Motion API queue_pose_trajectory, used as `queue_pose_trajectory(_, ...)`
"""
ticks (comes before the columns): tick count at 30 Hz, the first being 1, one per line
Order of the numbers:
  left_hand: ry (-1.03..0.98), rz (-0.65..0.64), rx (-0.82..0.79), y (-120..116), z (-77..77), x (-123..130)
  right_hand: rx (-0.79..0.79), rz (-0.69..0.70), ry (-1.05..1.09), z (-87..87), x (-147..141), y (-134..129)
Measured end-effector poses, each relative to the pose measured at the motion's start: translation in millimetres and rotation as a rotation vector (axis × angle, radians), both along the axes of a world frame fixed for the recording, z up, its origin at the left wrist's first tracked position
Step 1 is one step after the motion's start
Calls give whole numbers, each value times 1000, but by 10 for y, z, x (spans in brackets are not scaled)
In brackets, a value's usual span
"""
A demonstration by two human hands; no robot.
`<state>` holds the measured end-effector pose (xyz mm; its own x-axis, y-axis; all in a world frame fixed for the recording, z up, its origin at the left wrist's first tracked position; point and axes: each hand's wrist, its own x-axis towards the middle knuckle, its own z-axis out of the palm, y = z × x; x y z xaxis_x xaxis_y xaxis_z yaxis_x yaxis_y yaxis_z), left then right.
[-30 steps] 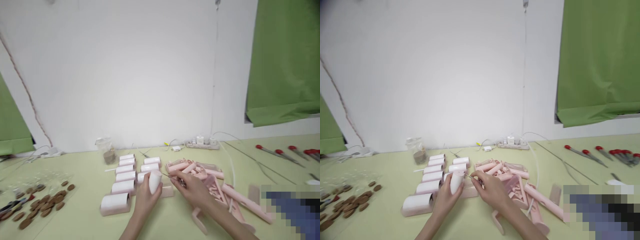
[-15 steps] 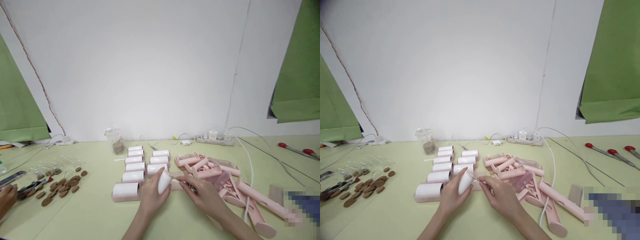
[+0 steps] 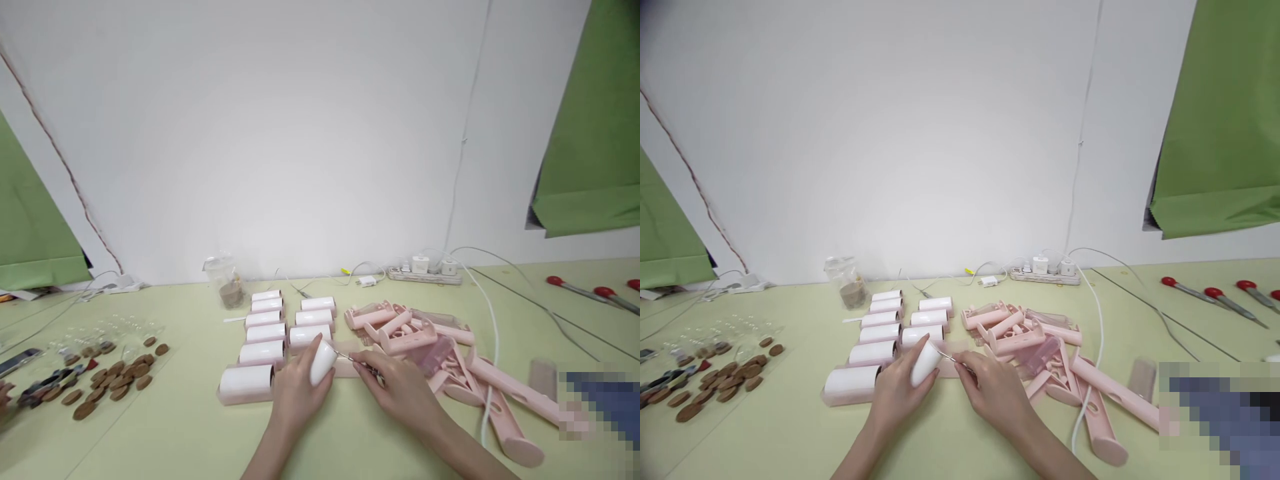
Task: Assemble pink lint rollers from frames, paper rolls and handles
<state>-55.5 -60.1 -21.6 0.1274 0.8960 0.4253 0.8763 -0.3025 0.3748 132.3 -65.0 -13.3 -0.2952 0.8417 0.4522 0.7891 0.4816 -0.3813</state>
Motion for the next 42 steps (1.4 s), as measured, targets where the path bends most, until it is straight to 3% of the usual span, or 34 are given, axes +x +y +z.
queue_pose_trajectory(6, -68, 22, -60, -32, 112, -15, -63, -45, 71, -6, 4, 41)
queue_pose_trajectory(15, -18, -4, -48, -34, 45, -4, -43, 47, 115, 75, -41, -74)
queue_pose_trajectory(28, 126, 21, -131, -46, 67, -9, -62, -31, -19, 35, -42, -57)
queue_pose_trajectory(33, 98, -16, -136, -65, 104, 11, -64, -129, -27, 37, 76, 54)
queue_pose_trajectory(37, -8, -6, -105, -40, 122, 9, -45, -171, 176, 68, 187, 171)
queue_pose_trajectory(42, -238, 40, -90, 26, 119, -2, -15, 43, 650, 384, 206, 208)
